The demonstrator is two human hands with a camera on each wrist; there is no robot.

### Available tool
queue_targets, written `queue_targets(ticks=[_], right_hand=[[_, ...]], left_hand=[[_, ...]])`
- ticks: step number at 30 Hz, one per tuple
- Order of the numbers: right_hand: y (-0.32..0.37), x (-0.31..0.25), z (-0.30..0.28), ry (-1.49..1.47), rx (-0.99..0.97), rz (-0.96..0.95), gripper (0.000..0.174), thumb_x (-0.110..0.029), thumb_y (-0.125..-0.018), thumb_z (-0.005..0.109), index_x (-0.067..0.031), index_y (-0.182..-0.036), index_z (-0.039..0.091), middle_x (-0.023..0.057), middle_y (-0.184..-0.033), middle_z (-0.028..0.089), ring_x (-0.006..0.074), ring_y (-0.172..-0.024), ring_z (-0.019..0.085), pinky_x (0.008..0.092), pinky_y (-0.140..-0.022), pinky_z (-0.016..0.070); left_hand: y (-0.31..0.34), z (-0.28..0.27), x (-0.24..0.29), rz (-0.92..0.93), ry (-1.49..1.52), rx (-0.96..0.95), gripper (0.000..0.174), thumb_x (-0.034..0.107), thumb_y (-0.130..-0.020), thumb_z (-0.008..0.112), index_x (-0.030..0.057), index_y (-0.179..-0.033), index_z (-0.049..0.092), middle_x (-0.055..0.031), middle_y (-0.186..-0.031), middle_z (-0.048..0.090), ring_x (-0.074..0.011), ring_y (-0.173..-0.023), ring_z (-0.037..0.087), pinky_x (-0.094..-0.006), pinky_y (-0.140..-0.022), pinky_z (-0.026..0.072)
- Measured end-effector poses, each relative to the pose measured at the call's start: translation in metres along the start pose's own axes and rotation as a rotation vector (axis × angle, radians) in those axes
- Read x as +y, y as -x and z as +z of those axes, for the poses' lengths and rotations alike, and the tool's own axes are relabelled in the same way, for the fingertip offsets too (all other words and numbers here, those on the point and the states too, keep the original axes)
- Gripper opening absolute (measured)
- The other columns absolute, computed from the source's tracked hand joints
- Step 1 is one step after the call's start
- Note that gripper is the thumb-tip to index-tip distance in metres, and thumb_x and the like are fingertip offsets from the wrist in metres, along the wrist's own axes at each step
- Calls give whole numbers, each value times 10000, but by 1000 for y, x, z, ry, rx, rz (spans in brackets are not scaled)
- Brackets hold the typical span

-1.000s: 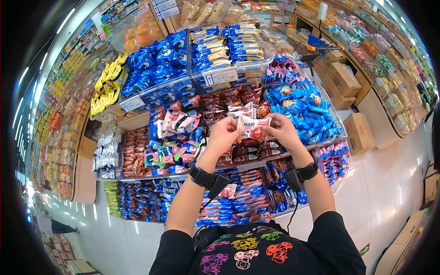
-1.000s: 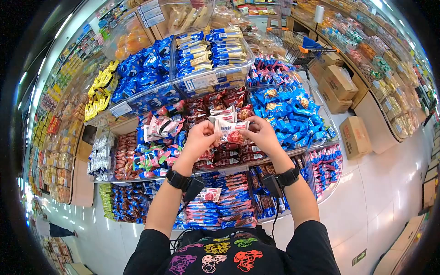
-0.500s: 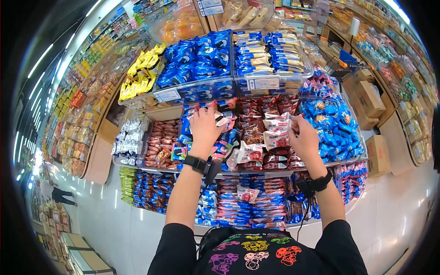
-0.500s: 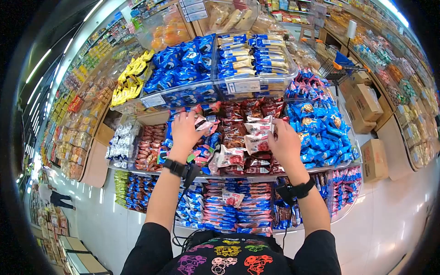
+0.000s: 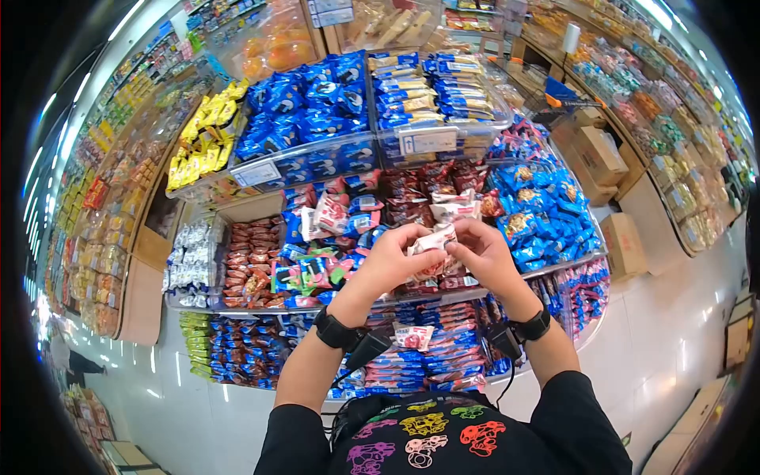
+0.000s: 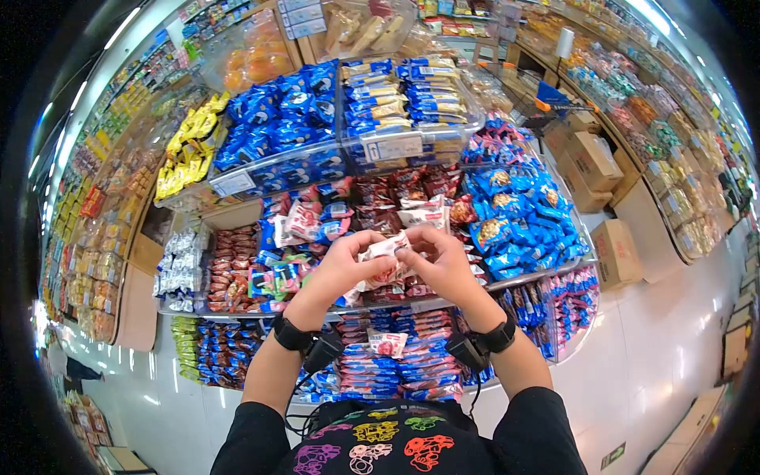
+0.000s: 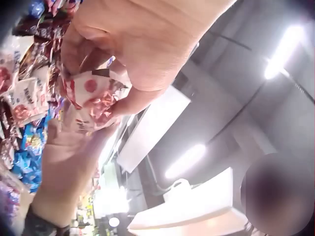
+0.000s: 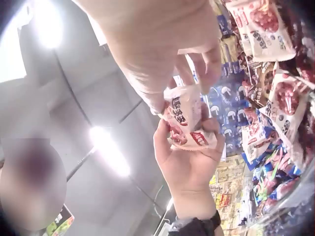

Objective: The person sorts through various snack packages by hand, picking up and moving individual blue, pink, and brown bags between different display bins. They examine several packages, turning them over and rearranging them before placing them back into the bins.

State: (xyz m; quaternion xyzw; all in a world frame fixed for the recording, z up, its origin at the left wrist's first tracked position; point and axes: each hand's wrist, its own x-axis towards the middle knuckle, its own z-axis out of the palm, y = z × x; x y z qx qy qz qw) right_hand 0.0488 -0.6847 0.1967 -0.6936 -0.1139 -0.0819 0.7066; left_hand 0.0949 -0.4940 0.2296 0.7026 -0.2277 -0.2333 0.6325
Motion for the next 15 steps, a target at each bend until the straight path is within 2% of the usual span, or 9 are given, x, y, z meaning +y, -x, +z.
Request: queue_targets(ticks=[1, 2, 3, 5, 9, 10, 13, 14, 15], right_hand=[[8, 2, -4, -46, 48, 75, 193, -80, -885, 645, 9, -1044, 584, 26, -906, 643, 91, -770, 617, 219, -625, 537], [16, 6, -11, -59, 126, 170, 159, -76, -888, 645, -7, -1014, 577, 28, -875, 641, 72, -721, 618, 207, -562, 526], [23, 4, -15, -205, 170, 284, 173, -102, -890, 650, -15, -1014, 566, 32, -865, 640, 68, -707, 619, 204, -530, 519], [36, 13, -31, -259, 142, 419, 180, -120, -902, 638, -29, -1027, 547, 36, -883, 641, 68, -699, 621, 204, -517, 514], [50, 26, -39, -410, 292, 440, 161, -121, -909, 627, -68, -1023, 528, 1, -836, 616, 52, -657, 599, 178, -481, 467], [55, 34, -48, -414, 229, 414, 112, -101, -904, 627, -71, -968, 540, -10, -806, 600, 37, -639, 573, 177, -480, 449], [59, 44, -68, -363, 285, 401, 92, -99, -900, 634, -70, -913, 547, -17, -757, 597, 31, -638, 559, 169, -498, 431], [59, 34, -72, -302, 281, 415, 87, -96, -880, 653, -63, -825, 594, -28, -684, 579, 38, -648, 558, 207, -528, 439], [57, 26, -73, -307, 279, 411, 87, -96, -880, 653, -63, -825, 594, -28, -684, 579, 38, -648, 558, 207, -528, 439]], left_hand=[[-1, 11, -11, -79, 130, 40, 297, 175, -787, 768, -11, -961, 615, -43, -852, 658, -80, -740, 614, -229, -668, 494], [-3, 18, -21, -50, 145, 63, 284, 173, -788, 770, -11, -938, 615, -41, -836, 662, -78, -713, 613, -226, -644, 491], [-5, 24, -30, -21, 160, 89, 272, 172, -789, 772, -12, -915, 615, -39, -820, 665, -76, -685, 611, -223, -620, 489], [-11, 34, -44, -24, 147, 74, 215, 153, -825, 737, 6, -923, 614, -30, -821, 655, -69, -698, 606, -211, -620, 479], [-15, 51, -56, -93, 172, 121, 127, 133, -875, 684, 26, -895, 617, -7, -790, 644, -51, -703, 587, -195, -598, 456], [-14, 55, -58, -72, 181, 112, 115, 125, -895, 655, 21, -877, 609, -20, -814, 650, -69, -743, 607, -199, -642, 485], [-11, 65, -68, -86, 310, 64, 110, 114, -912, 626, 15, -871, 603, -32, -828, 652, -93, -776, 627, -215, -708, 515], [-9, 72, -70, 15, 277, 53, 122, 94, -918, 610, 12, -829, 598, -20, -813, 660, -65, -702, 595, -208, -621, 483], [-6, 75, -71, 1, 215, -17, 106, 105, -895, 639, 14, -855, 602, -31, -804, 665, -91, -750, 620, -241, -664, 496]])
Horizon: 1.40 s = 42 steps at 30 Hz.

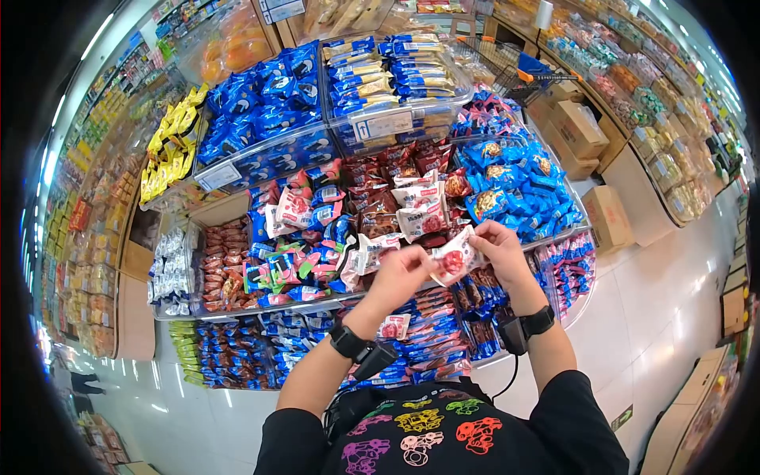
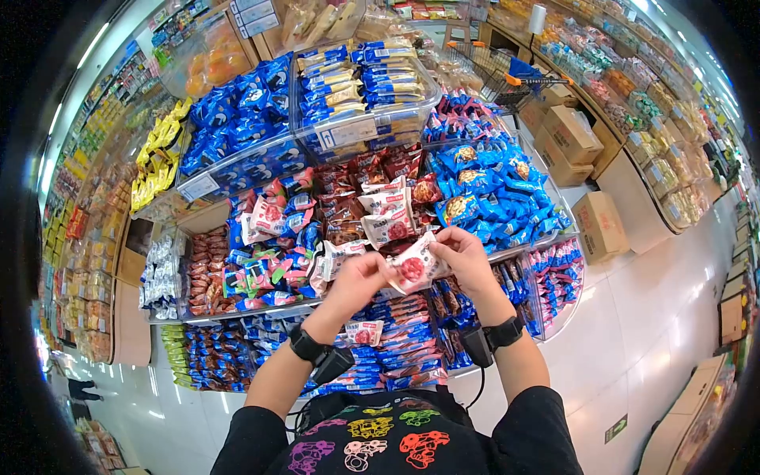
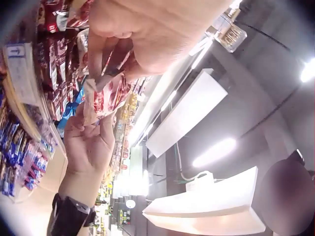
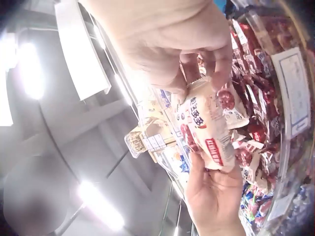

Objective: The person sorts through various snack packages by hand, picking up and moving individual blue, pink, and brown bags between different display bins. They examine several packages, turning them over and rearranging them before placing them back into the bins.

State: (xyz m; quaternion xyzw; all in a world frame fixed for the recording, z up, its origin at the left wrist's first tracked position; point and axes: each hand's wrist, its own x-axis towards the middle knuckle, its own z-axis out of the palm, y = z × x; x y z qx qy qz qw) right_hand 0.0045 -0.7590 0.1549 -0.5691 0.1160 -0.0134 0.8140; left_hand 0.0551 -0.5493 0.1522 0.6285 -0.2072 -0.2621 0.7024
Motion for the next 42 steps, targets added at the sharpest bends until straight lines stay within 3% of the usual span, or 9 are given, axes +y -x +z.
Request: queue_targets(ticks=[2, 6, 12, 14, 16, 21, 28, 36, 42], right_hand=[[4, -15, 7, 693, 30, -437, 96, -88, -843, 670, -59, -758, 636, 2, -637, 576, 93, -592, 555, 263, -556, 451], [14, -46, 28, 1245, -319, -711, 32, -86, -753, 700, -65, -759, 677, 62, -756, 635, 233, -834, 605, 313, -731, 484], [6, -34, 19, 917, -71, -790, 397, -115, -724, 761, -40, -1083, 608, 95, -1023, 631, 216, -936, 607, 329, -814, 479], [-5, -8, 1, 315, -185, -187, 352, -95, -777, 739, -9, -1087, 598, 56, -1024, 635, 135, -920, 612, 295, -776, 492], [-17, 6, -7, 192, -255, -88, 341, -90, -807, 725, -6, -1104, 580, 43, -1030, 629, 76, -880, 591, 251, -721, 495], [-37, 5, 5, 736, -176, -318, 333, -76, -791, 711, -7, -1090, 583, 69, -997, 623, 154, -929, 586, 291, -812, 470], [-53, 21, 31, 953, -123, -700, 287, -102, -683, 785, -71, -944, 670, 100, -966, 512, 266, -864, 548, 337, -710, 478], [-36, 20, 47, 1152, 151, -837, 379, -151, -675, 794, -112, -1024, 650, 109, -1019, 507, 314, -990, 456, 422, -869, 390], [-43, -11, 138, 1058, -76, -1026, 289, -98, -735, 707, -76, -1012, 623, 117, -1027, 551, 312, -997, 496, 420, -875, 416]], left_hand=[[5, 1, 12, -138, -660, -183, 146, 123, -847, 688, 9, -886, 604, -52, -828, 670, -109, -783, 634, -257, -700, 501], [2, 22, 24, 132, -316, -26, 274, 123, -785, 740, -5, -972, 585, -76, -884, 666, -113, -793, 644, -277, -720, 519], [-13, 13, -1, -4, 217, 211, 127, 71, -890, 637, 11, -925, 531, -74, -851, 634, -157, -749, 668, -262, -642, 574], [-14, 11, -3, -45, 328, 198, 204, 108, -877, 660, 11, -991, 522, -85, -872, 643, -141, -748, 669, -267, -600, 556], [-11, 11, 9, -92, -66, 173, 215, 119, -869, 664, 17, -1002, 530, -84, -856, 653, -162, -716, 667, -282, -583, 541], [-5, 6, 16, 235, -1177, 485, 386, 161, -771, 699, 92, -1128, 571, -83, -897, 620, -282, -750, 637, -376, -613, 510], [-9, -3, 8, 381, -1283, 421, 307, 206, -779, 715, 101, -1052, 620, -69, -942, 578, -282, -757, 630, -375, -609, 508], [18, -98, 35, 617, -1157, 698, 209, 134, -789, 686, 64, -979, 633, -104, -966, 622, -311, -847, 604, -388, -738, 484], [-2, -202, 50, 220, -1587, 1056, 306, 333, -755, 711, 67, -897, 654, -100, -989, 556, -292, -972, 497, -445, -811, 389]])
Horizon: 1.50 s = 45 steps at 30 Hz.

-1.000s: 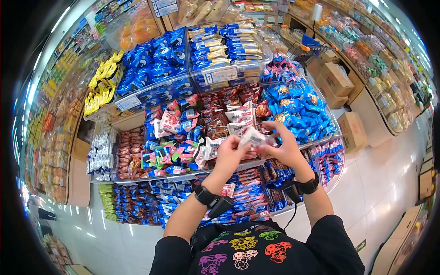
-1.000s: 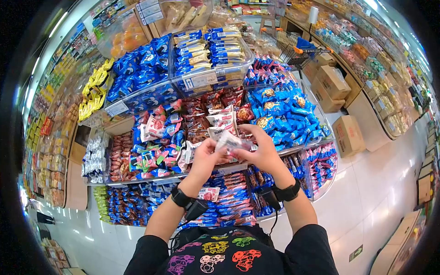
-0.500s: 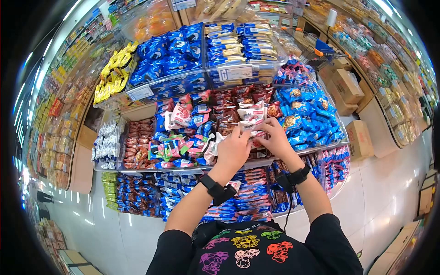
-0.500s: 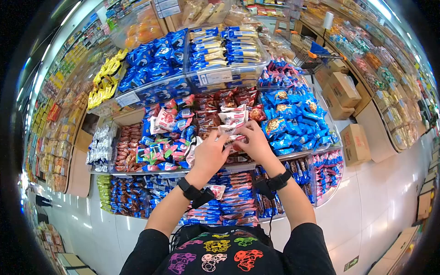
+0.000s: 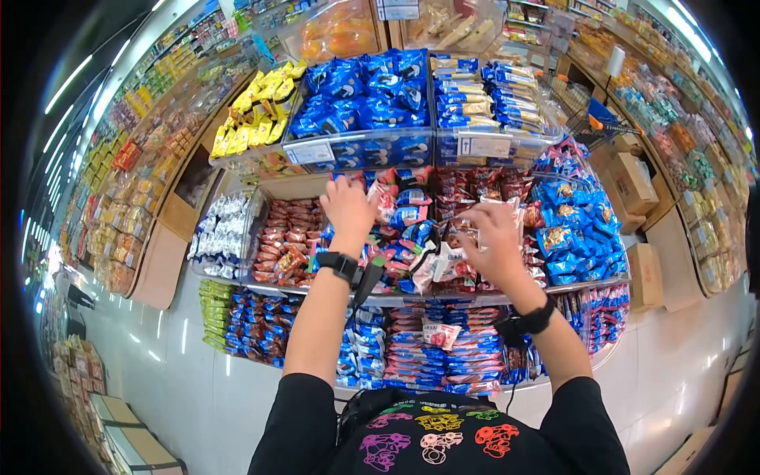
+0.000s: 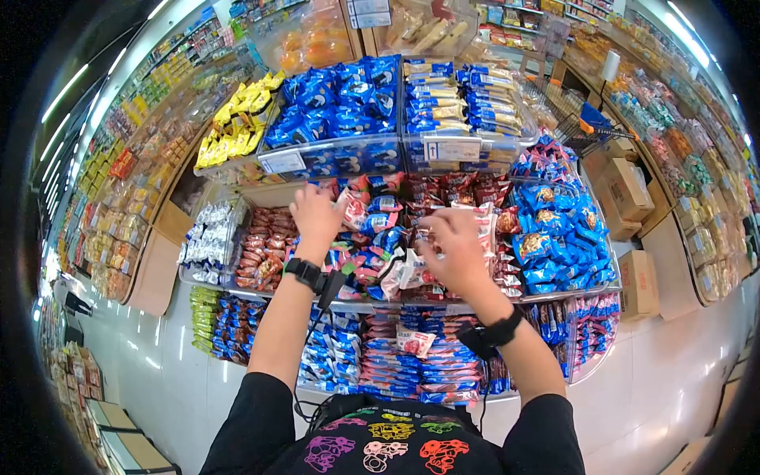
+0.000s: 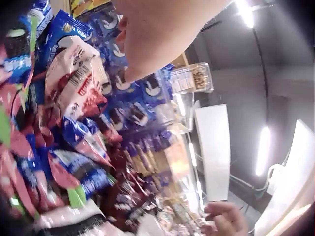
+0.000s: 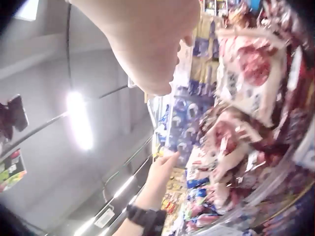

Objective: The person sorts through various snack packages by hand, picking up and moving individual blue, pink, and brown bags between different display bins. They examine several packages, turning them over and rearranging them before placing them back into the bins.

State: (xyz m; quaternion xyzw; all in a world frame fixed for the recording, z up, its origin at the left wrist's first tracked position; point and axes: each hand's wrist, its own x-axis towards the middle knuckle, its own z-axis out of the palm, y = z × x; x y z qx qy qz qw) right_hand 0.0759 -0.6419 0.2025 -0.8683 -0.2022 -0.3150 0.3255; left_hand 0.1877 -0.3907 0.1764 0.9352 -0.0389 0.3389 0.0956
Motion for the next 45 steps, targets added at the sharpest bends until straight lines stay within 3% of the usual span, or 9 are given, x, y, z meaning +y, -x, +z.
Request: queue_targets(ticks=[4, 8, 12, 16, 20, 28, 33, 37, 45], right_hand=[[-13, -17, 25, -27, -79, -128, 241, -98, -745, 689, -82, -975, 621, 98, -1004, 570, 316, -996, 512, 401, -844, 441], [6, -9, 12, -126, -11, 105, 339, -98, -733, 710, -65, -1050, 592, 112, -1027, 575, 313, -968, 533, 384, -836, 444], [26, -36, -20, -239, -38, 348, 707, -170, -687, 796, -50, -1302, 469, 117, -1145, 589, 261, -935, 565, 355, -800, 453], [60, -44, -42, -63, -243, 413, 489, -127, -676, 795, -47, -1114, 593, 136, -987, 636, 278, -882, 626, 354, -730, 500], [86, -6, -67, -322, 18, 676, 119, -60, -795, 689, 12, -841, 605, 59, -736, 641, 131, -638, 606, 278, -590, 481], [85, 106, -78, -808, 552, 818, 58, -4, -916, 538, -18, -970, 551, 18, -847, 616, 63, -764, 584, 221, -665, 472], [74, 150, -51, -706, 382, 656, 130, 37, -892, 529, -34, -995, 493, 23, -842, 627, 72, -739, 584, 254, -617, 458], [59, 140, -57, -22, 144, 626, 177, -23, -816, 579, -34, -955, 470, 243, -785, 613, 470, -718, 570, 465, -608, 459], [66, 130, -80, 384, -236, 294, 390, -105, -704, 671, -40, -1055, 514, 132, -904, 602, 319, -997, 542, 435, -818, 409]], left_hand=[[-9, 15, -8, 31, -120, -187, 169, 285, -781, 696, 119, -811, 680, -73, -1000, 584, -279, -972, 524, -491, -845, 352], [-19, -50, 14, 199, 320, 92, 132, 177, -792, 659, 96, -695, 622, -47, -790, 599, -259, -806, 579, -417, -747, 416], [2, -118, 70, 752, 418, -244, 100, 182, -737, 660, 120, -673, 613, -46, -669, 598, -252, -667, 611, -367, -570, 474], [43, -110, 125, 955, 584, -495, 74, 162, -734, 659, 92, -738, 638, -43, -732, 630, -243, -737, 637, -367, -638, 514], [48, -83, 156, 644, 901, -572, 239, 182, -772, 704, 25, -939, 635, -110, -943, 654, -310, -874, 625, -393, -740, 509], [51, -19, 225, 696, 526, -409, 447, 317, -735, 744, 84, -1093, 610, -73, -1048, 624, -266, -1033, 531, -425, -898, 372], [38, 11, 253, 584, 465, -402, 430, 271, -739, 719, 116, -1122, 598, -67, -1016, 639, -261, -1008, 531, -441, -872, 326], [32, 34, 250, 629, 320, -440, 335, 241, -728, 702, 154, -1044, 634, -35, -976, 647, -251, -1005, 515, -452, -856, 312], [17, 36, 255, 721, 141, -514, 340, 248, -776, 664, 194, -1112, 652, -53, -1000, 632, -273, -1086, 468, -531, -952, 268]])
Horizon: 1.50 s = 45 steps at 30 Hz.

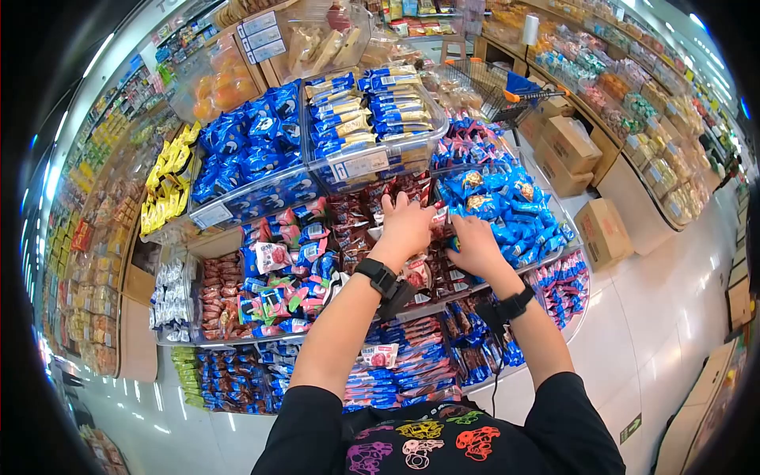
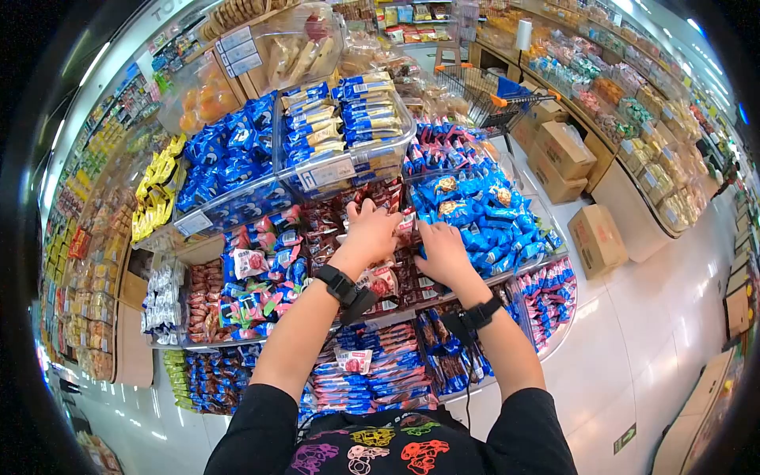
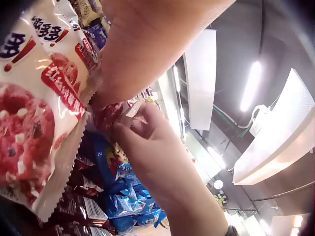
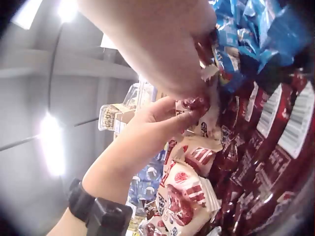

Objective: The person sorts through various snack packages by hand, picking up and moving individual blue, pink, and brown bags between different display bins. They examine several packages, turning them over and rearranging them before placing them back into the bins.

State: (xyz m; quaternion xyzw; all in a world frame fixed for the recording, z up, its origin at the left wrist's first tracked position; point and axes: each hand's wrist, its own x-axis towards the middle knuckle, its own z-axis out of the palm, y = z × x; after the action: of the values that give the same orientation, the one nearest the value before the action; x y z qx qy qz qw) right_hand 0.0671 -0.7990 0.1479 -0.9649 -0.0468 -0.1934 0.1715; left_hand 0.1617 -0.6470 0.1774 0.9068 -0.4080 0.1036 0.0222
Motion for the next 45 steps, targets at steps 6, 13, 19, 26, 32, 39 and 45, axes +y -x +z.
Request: queue_targets(ticks=[6, 13, 19, 26, 32, 39, 45], right_hand=[[4, 14, -13, 204, -13, 0, 408, -105, -660, 691, -80, -1042, 550, 80, -937, 614, 272, -984, 553, 426, -815, 417], [-62, 29, -9, -344, 187, 122, 258, -182, -751, 682, -29, -957, 659, 157, -927, 665, 355, -905, 606, 421, -811, 485], [-92, 41, 20, -173, -418, 136, 320, -211, -654, 760, -64, -931, 695, 154, -927, 680, 325, -876, 644, 393, -769, 518], [-84, 41, 6, -392, -145, -5, 140, -60, -667, 700, -44, -804, 672, 144, -794, 636, 317, -790, 613, 388, -717, 502], [-90, 41, 19, -501, -48, -28, 118, -17, -697, 693, -11, -799, 633, 129, -827, 612, 290, -774, 618, 364, -703, 508], [-70, 25, 7, -252, -46, -80, 238, -88, -801, 645, -42, -1032, 614, 182, -995, 625, 345, -960, 606, 392, -847, 476], [-44, 8, 8, -139, 221, -134, 317, -70, -868, 572, -8, -1177, 536, 222, -1118, 567, 382, -1058, 530, 425, -926, 422]], left_hand=[[-4, -13, 9, 13, -86, -134, 330, 197, -792, 635, 184, -1120, 670, -94, -1029, 624, -310, -1137, 446, -634, -1023, 210], [9, 1, 8, 81, -69, -10, 267, 185, -794, 609, 143, -1047, 684, -75, -1032, 616, -298, -1106, 461, -586, -989, 238], [16, 10, 11, 92, -73, 44, 265, 243, -754, 661, 153, -1001, 698, -72, -1029, 614, -297, -1102, 458, -534, -946, 260], [21, 6, 9, 80, -36, 2, 228, 254, -775, 657, 155, -977, 698, -73, -987, 624, -279, -1088, 464, -526, -933, 262], [10, 8, 7, 39, -78, 88, 146, 226, -775, 653, 149, -895, 688, -53, -927, 631, -263, -1044, 474, -508, -918, 270], [4, 24, -5, 5, 38, 179, 236, 266, -740, 685, 158, -950, 670, -18, -983, 639, -258, -1067, 480, -496, -901, 285], [38, -35, -22, -54, 176, 326, 344, 334, -730, 708, 135, -1006, 660, -46, -1012, 632, -226, -1048, 530, -463, -917, 320]])
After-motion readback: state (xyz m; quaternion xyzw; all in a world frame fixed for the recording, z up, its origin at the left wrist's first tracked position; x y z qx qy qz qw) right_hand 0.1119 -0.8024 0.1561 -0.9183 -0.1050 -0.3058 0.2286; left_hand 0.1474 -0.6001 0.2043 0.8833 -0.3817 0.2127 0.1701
